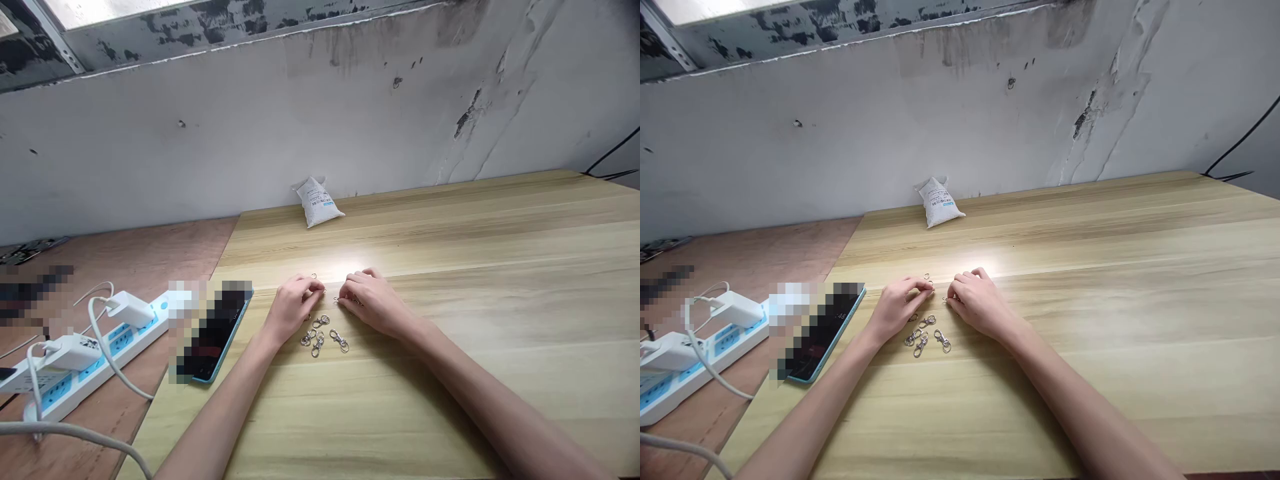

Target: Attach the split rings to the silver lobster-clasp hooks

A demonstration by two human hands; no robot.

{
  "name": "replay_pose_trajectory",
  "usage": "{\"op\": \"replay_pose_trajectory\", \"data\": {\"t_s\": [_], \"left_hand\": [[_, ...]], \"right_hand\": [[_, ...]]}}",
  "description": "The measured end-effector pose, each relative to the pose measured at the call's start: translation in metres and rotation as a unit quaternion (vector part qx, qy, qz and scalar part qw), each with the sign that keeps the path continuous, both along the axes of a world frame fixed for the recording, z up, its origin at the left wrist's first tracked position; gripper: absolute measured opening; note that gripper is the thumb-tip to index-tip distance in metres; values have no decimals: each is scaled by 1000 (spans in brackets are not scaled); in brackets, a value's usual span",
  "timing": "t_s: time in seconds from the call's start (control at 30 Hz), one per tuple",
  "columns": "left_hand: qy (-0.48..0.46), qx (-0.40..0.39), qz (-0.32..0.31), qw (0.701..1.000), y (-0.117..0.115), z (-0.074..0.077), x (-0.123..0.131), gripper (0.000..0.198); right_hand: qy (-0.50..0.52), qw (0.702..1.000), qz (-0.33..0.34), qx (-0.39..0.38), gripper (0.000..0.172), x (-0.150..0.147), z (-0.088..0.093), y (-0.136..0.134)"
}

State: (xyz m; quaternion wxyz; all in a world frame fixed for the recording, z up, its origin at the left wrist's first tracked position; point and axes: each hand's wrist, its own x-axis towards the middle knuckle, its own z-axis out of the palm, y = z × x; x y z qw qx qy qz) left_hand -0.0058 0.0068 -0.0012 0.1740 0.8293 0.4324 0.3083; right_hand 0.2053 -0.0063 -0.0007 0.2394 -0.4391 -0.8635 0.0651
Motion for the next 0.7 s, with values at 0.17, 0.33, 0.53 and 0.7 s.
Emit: {"op": "replay_pose_trajectory", "data": {"t_s": [0.17, 0.33, 0.53, 0.7], "left_hand": [[-28, -21, -2, 999, -2, 0, 2, 6], [-82, -88, -22, 993, -6, 6, 7, 6], [-173, -186, -37, 967, -11, 16, 11, 10], [-276, -206, -36, 938, -12, 17, 13, 12]], "right_hand": [[70, 997, -3, 21, 8, -5, -1, -2], [98, 995, -11, 18, 8, -5, -5, 0], [132, 991, -21, 7, 13, -8, -4, -1], [211, 977, 26, -15, 16, -14, 5, -7]]}}
